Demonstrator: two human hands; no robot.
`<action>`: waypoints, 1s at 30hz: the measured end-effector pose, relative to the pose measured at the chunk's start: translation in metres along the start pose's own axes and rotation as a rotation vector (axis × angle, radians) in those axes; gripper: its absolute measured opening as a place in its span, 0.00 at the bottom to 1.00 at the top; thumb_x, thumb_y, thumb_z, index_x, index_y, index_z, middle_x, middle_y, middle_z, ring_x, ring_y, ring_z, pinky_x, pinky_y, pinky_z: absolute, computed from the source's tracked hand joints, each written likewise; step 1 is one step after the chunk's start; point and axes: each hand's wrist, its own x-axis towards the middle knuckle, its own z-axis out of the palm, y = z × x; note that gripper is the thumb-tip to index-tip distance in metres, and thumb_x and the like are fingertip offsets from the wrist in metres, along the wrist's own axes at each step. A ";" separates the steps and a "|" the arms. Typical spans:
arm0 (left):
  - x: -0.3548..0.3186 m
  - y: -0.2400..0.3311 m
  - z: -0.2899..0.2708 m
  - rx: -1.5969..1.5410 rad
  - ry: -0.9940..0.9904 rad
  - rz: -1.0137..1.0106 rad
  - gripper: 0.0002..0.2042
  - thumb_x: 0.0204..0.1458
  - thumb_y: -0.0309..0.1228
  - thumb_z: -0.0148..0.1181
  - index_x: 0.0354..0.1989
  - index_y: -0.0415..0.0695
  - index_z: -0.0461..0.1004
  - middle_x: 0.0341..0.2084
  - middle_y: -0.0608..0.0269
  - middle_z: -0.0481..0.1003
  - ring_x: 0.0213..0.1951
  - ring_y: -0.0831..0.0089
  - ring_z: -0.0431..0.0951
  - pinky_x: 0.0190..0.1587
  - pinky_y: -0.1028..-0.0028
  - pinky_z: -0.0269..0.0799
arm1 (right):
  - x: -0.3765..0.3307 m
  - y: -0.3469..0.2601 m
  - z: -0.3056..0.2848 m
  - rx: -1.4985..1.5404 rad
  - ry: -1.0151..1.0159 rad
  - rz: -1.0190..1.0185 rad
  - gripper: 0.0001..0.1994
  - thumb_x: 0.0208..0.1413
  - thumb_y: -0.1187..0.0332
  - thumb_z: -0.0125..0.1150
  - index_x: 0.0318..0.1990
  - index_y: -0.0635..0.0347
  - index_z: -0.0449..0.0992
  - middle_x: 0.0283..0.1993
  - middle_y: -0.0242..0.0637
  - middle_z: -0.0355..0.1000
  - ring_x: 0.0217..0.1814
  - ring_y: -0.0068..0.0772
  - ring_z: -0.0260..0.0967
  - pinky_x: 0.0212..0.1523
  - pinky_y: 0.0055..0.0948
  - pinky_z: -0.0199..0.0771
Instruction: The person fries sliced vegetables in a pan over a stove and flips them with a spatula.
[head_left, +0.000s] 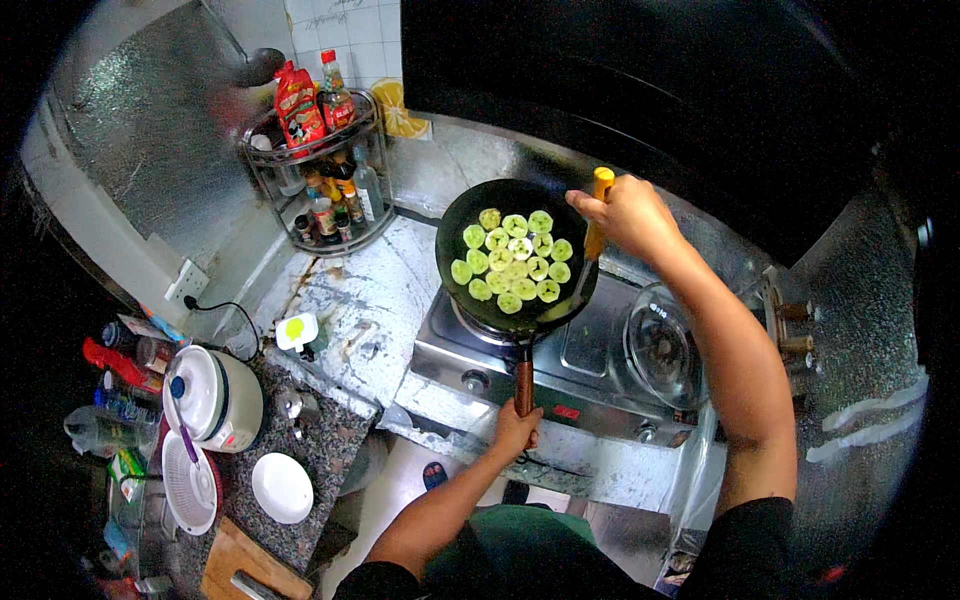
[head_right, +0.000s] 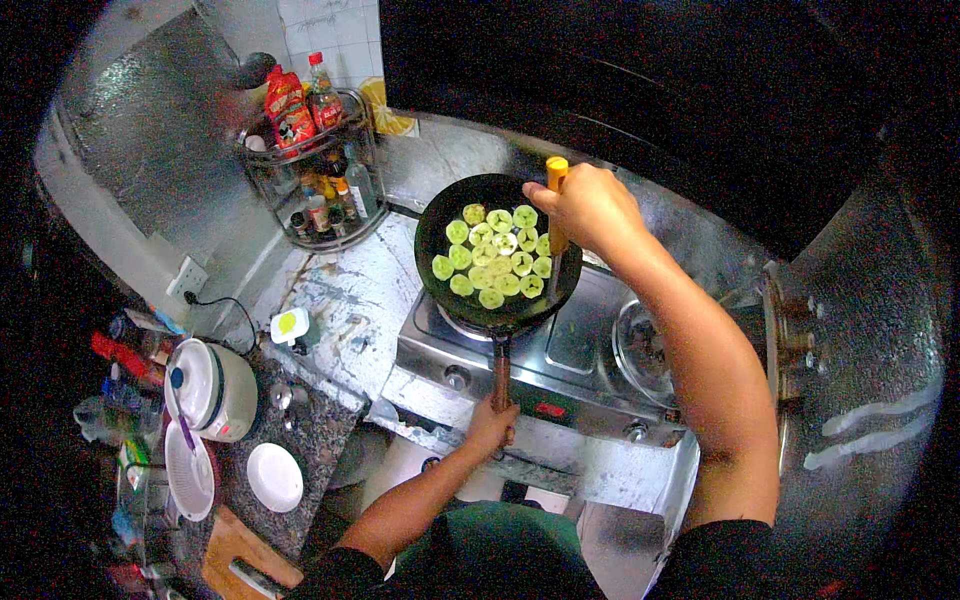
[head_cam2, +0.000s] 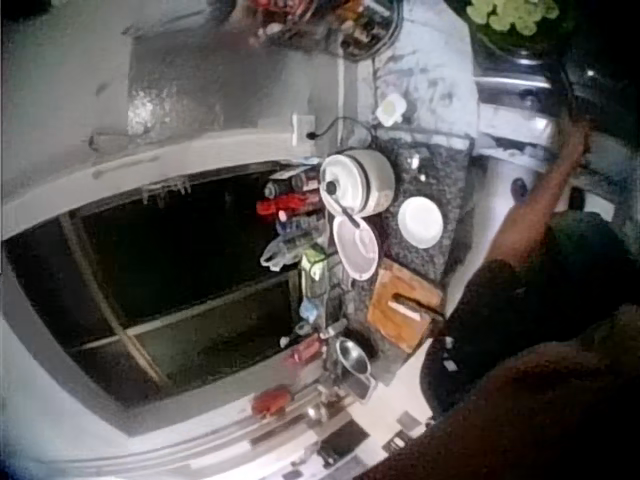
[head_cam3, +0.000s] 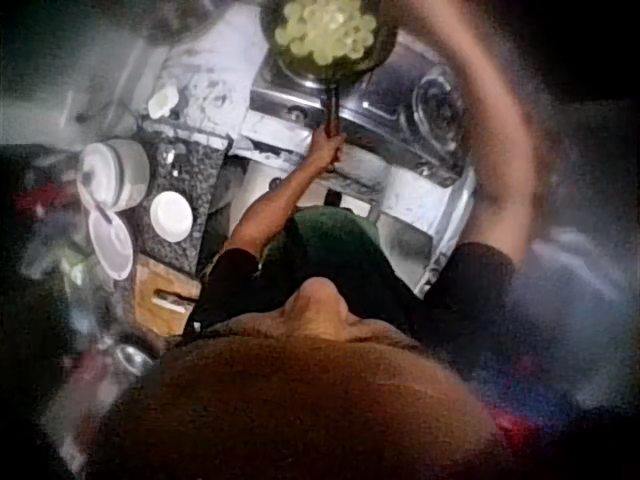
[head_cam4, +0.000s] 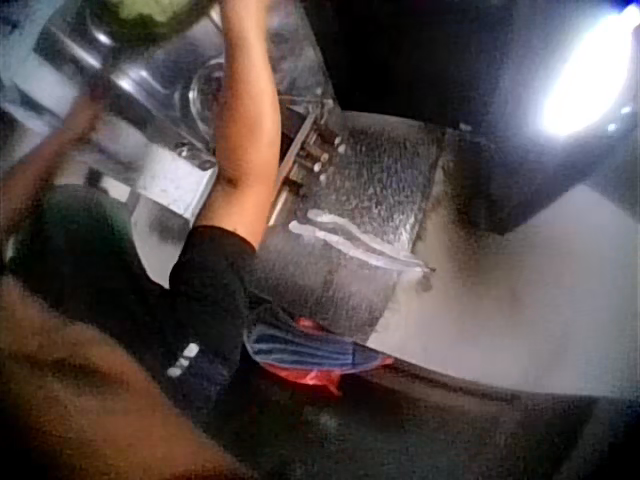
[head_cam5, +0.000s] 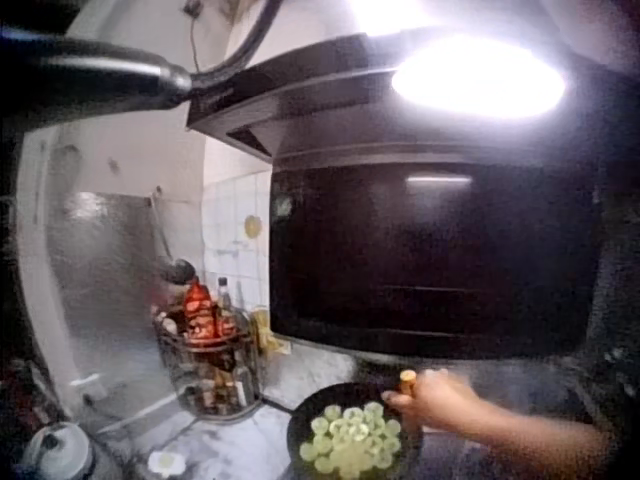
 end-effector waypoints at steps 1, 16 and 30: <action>-0.001 0.002 -0.005 0.017 -0.009 -0.005 0.08 0.48 0.28 0.54 0.29 0.43 0.60 0.13 0.66 0.64 0.11 0.75 0.65 0.11 0.75 0.61 | 0.002 0.005 0.009 0.035 -0.014 0.016 0.28 0.45 0.45 0.56 0.22 0.70 0.74 0.25 0.54 0.71 0.31 0.51 0.72 0.32 0.39 0.71; 0.006 0.007 -0.020 -0.063 -0.083 -0.025 0.10 0.48 0.28 0.55 0.27 0.42 0.59 0.11 0.66 0.63 0.09 0.77 0.65 0.09 0.74 0.61 | -0.066 0.010 0.051 0.399 0.128 0.071 0.19 0.49 0.56 0.57 0.22 0.67 0.73 0.17 0.46 0.69 0.20 0.40 0.70 0.24 0.33 0.67; 0.001 0.010 -0.013 -0.055 -0.007 -0.014 0.10 0.47 0.27 0.55 0.26 0.41 0.59 0.12 0.64 0.64 0.09 0.77 0.65 0.08 0.74 0.62 | -0.057 0.016 0.033 0.157 0.151 0.005 0.19 0.49 0.53 0.54 0.21 0.62 0.74 0.20 0.48 0.70 0.26 0.51 0.70 0.28 0.40 0.69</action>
